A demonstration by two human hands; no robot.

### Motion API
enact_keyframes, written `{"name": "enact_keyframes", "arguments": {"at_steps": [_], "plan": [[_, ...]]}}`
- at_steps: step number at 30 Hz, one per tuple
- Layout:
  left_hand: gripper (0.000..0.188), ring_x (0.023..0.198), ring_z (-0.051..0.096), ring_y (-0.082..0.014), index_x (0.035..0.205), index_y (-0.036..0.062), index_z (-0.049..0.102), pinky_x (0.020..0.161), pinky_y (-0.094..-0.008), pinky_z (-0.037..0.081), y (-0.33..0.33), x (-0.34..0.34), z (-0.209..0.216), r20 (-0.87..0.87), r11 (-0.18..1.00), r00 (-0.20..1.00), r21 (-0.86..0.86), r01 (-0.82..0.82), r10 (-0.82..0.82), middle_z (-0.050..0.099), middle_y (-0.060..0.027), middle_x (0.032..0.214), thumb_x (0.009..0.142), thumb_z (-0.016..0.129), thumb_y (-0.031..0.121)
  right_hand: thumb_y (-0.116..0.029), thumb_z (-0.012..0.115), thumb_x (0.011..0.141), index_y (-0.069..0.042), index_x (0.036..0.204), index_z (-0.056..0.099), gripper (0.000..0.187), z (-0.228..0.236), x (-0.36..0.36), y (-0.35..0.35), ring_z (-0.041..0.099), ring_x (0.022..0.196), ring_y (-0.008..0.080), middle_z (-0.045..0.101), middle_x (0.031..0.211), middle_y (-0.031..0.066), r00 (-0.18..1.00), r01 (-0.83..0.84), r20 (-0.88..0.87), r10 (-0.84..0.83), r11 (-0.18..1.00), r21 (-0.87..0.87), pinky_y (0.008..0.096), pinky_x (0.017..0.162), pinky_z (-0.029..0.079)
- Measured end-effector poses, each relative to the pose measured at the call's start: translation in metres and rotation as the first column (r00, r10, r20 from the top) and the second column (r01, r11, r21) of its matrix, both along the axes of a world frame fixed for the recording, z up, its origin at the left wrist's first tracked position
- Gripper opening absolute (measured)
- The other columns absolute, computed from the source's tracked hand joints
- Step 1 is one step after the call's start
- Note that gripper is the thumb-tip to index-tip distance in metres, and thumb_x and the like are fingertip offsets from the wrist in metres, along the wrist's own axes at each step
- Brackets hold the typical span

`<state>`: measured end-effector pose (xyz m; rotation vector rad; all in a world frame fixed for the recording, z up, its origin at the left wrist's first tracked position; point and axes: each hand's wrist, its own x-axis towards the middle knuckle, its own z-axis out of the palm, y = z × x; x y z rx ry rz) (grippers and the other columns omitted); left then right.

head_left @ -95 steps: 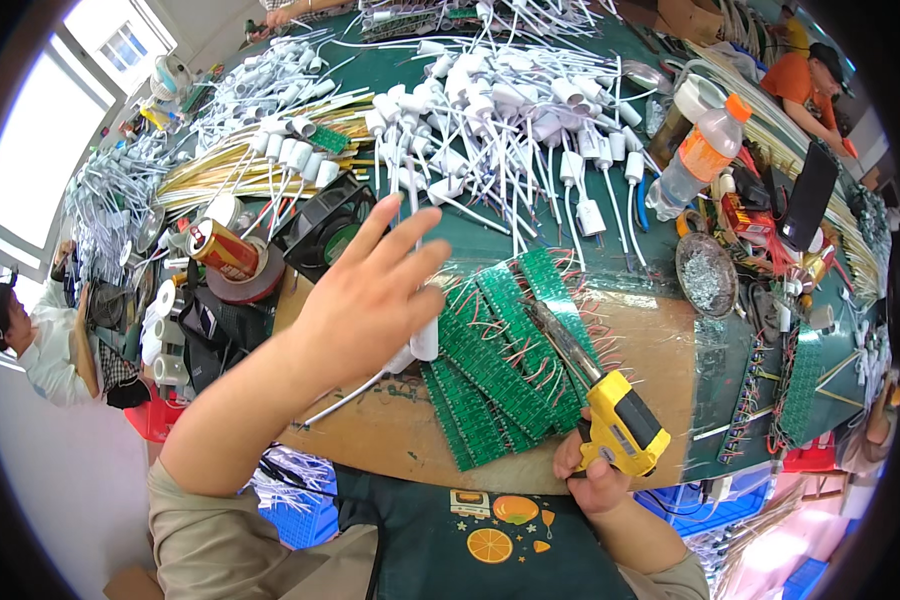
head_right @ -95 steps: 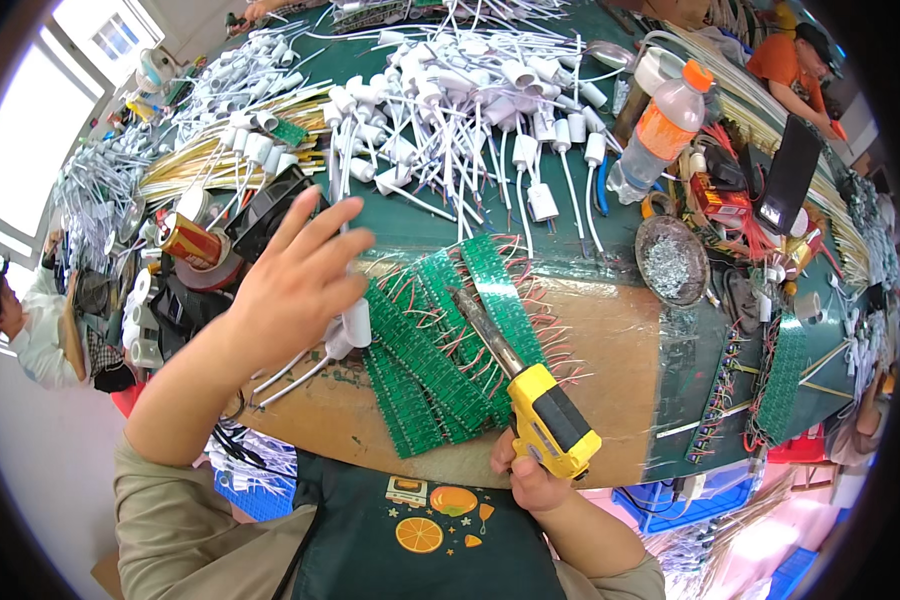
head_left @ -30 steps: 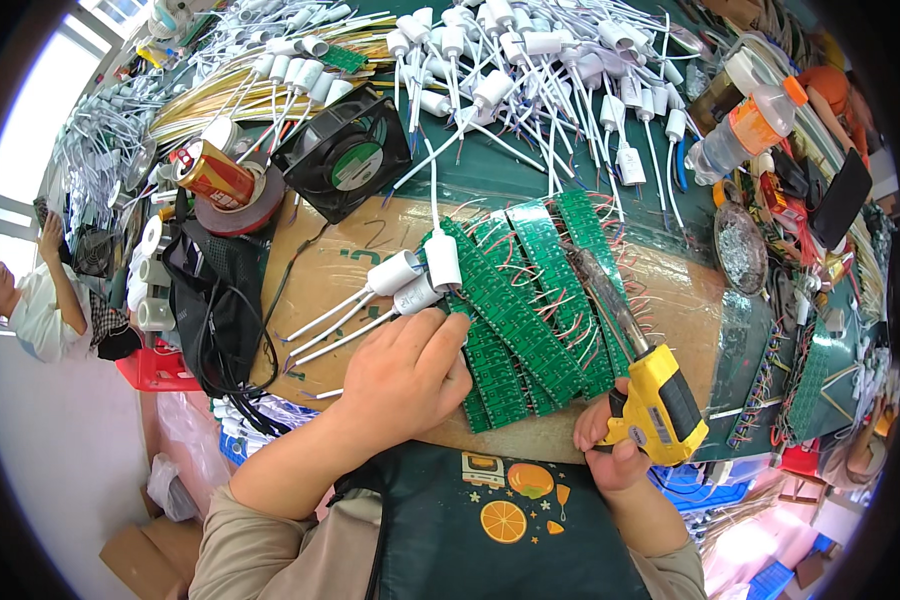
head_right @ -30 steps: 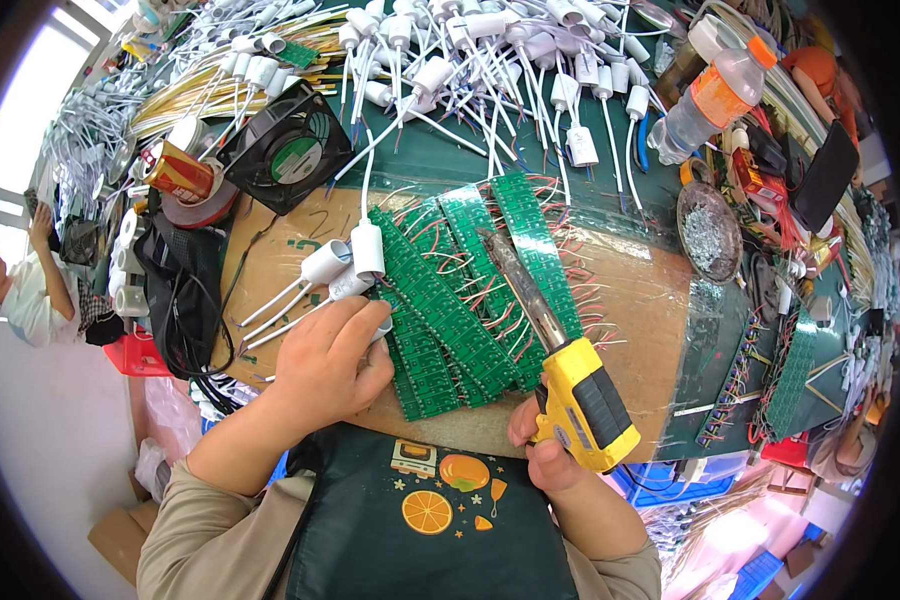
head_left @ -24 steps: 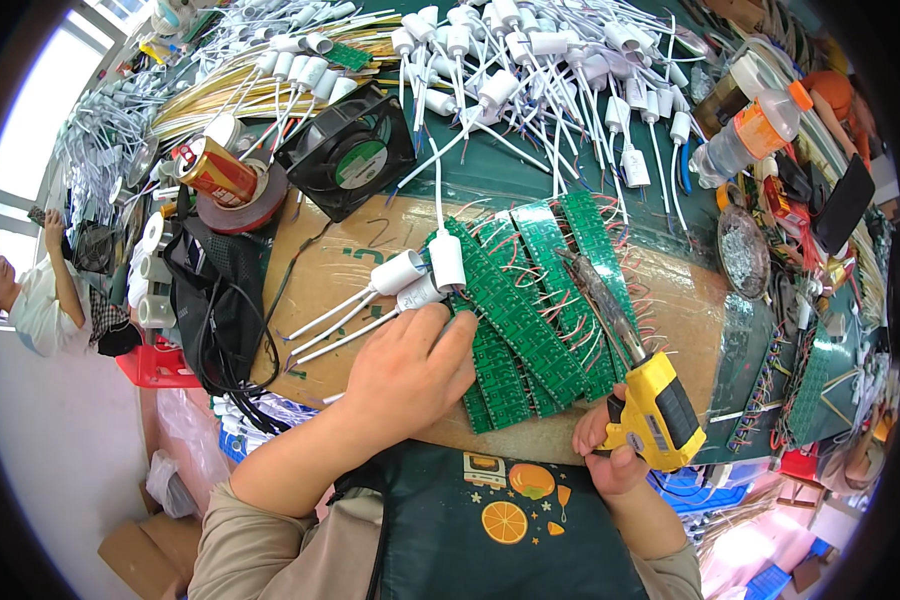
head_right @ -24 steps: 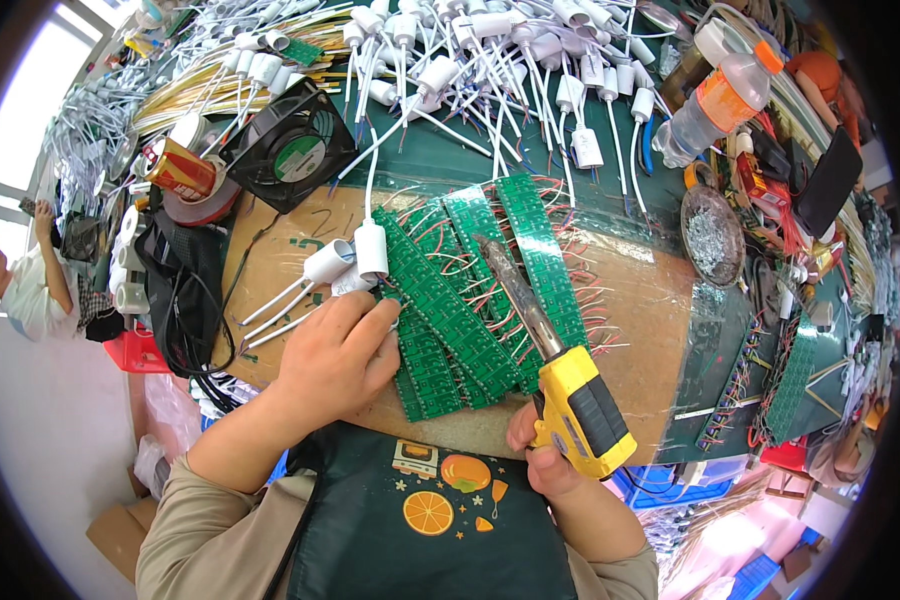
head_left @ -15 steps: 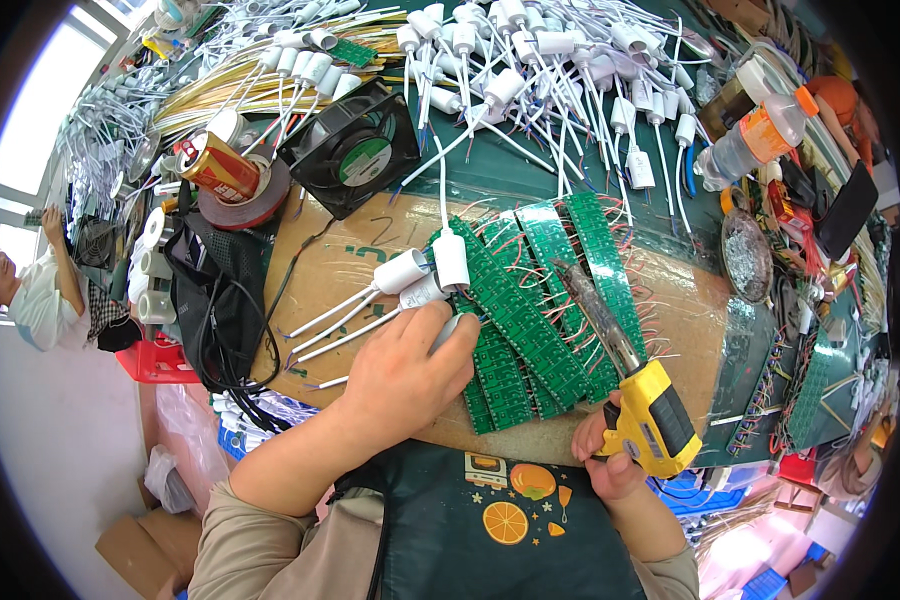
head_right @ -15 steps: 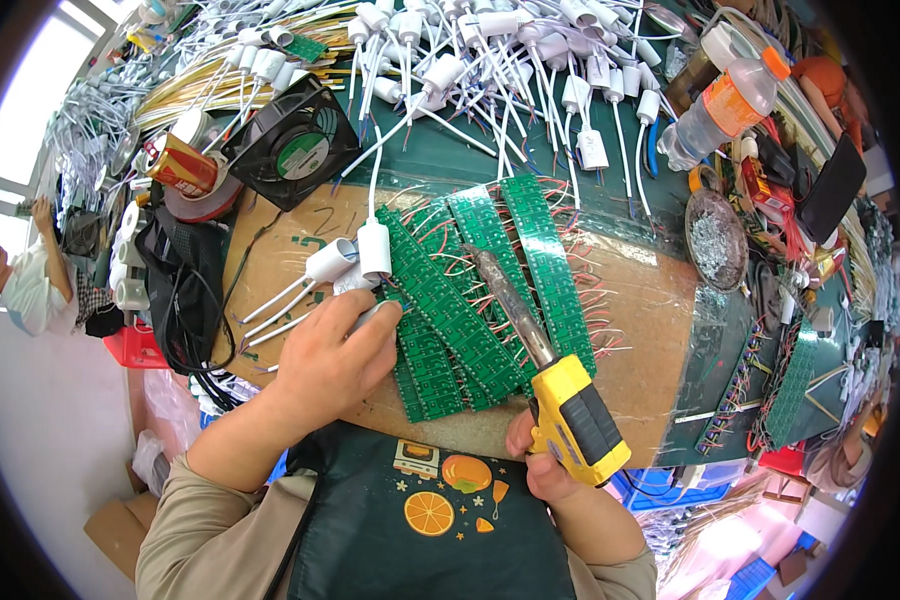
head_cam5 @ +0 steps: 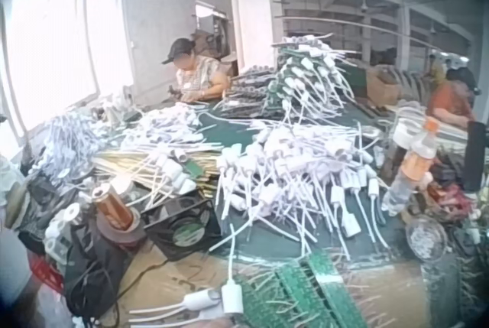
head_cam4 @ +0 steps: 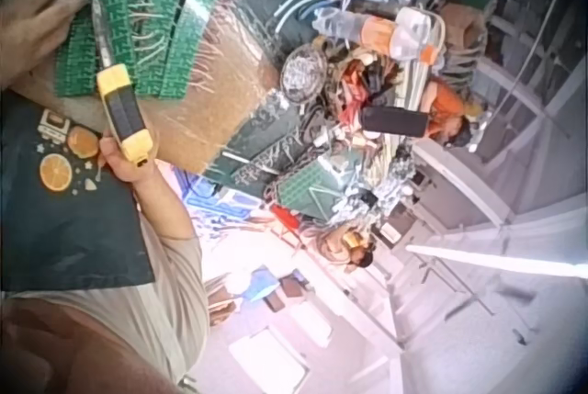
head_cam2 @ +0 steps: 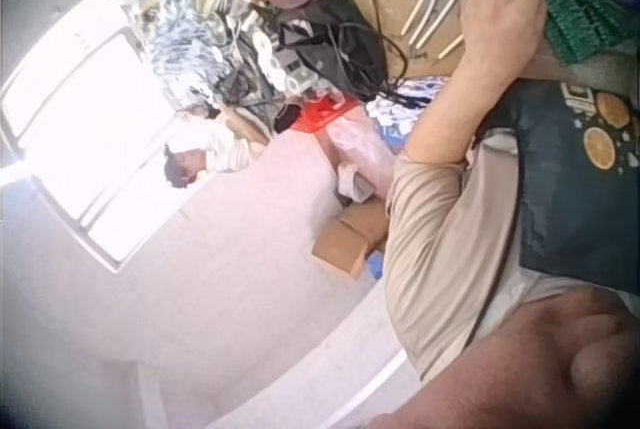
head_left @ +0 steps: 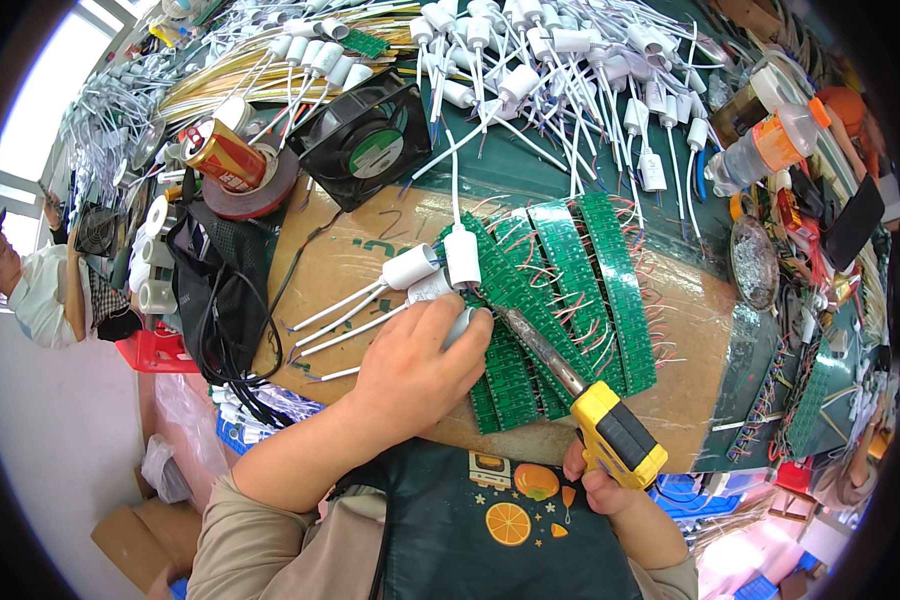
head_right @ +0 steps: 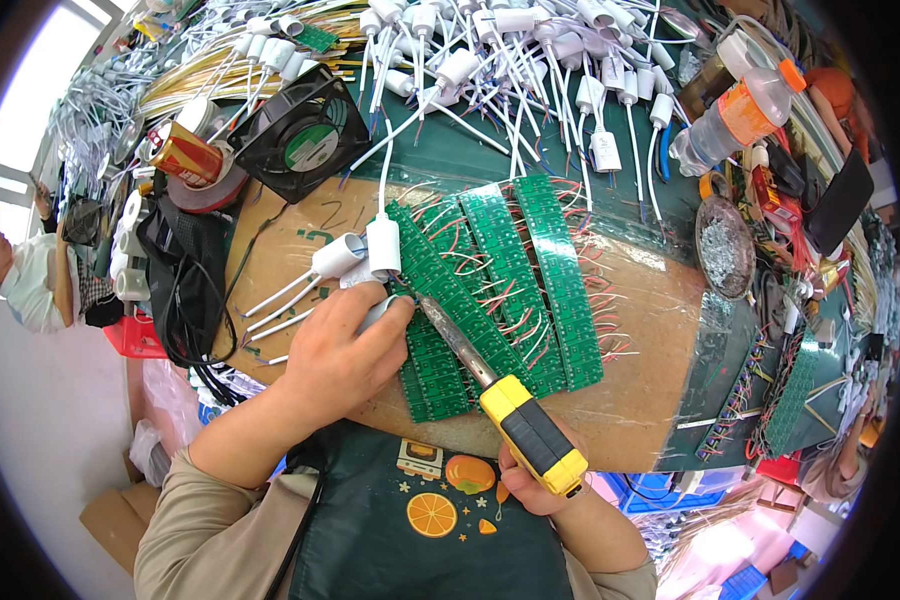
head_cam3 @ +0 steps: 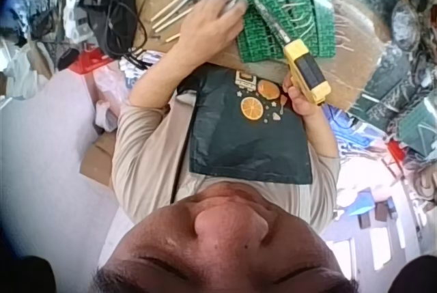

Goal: The person solders wires and LED components onto PCB strips using a soldering iron.

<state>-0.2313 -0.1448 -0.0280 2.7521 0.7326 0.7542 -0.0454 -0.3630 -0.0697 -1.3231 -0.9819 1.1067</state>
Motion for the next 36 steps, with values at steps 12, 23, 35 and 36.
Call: {"name": "enact_keyframes", "arguments": {"at_steps": [12,23,35,36], "plan": [[0.038,0.073,0.057,-0.0250,0.104,0.0052,0.062,0.064,-0.0345,0.047,0.000,0.000,0.001,-0.016,1.000,1.000,-0.013,-0.004,0.003,0.054,-0.0110,0.094,0.067,0.071,0.005,-0.026,0.073,0.083,0.000,0.110,0.054,0.042,-0.005,-0.003,-0.004,0.055,0.057,0.0123,0.058,0.071,0.0042,0.974,0.026,-0.224,-0.021,0.999,0.021,0.0269,0.050,0.044],[0.038,0.073,0.057,-0.0253,0.104,0.0046,0.062,0.063,-0.0348,0.047,-0.001,0.001,0.002,-0.006,1.000,1.000,-0.019,-0.003,0.003,0.054,-0.0112,0.093,0.067,0.071,0.005,-0.046,0.076,0.075,-0.004,0.107,0.051,0.059,-0.006,0.004,-0.011,0.050,0.066,0.0139,0.050,0.075,0.0025,0.946,-0.117,-0.322,0.047,0.973,-0.200,0.0292,0.058,0.043],[0.038,0.074,0.056,-0.0250,0.104,0.0044,0.062,0.064,-0.0344,0.047,-0.002,0.001,0.003,-0.025,1.000,1.000,0.000,-0.005,0.005,0.053,-0.0112,0.093,0.067,0.071,0.006,-0.041,0.070,0.083,-0.005,0.083,0.056,0.039,0.016,-0.003,0.002,0.050,0.062,0.0126,0.053,0.070,0.0034,0.910,-0.010,-0.415,-0.019,0.998,-0.067,0.0269,0.054,0.041],[0.038,0.074,0.056,-0.0250,0.104,0.0045,0.061,0.064,-0.0345,0.047,-0.002,0.001,0.003,-0.028,1.000,1.000,0.003,-0.005,0.005,0.053,-0.0112,0.093,0.067,0.071,0.006,-0.041,0.070,0.083,-0.005,0.083,0.056,0.039,0.015,-0.003,0.001,0.050,0.062,0.0126,0.053,0.070,0.0034,0.910,-0.009,-0.415,-0.020,0.998,-0.067,0.0269,0.054,0.041]]}}
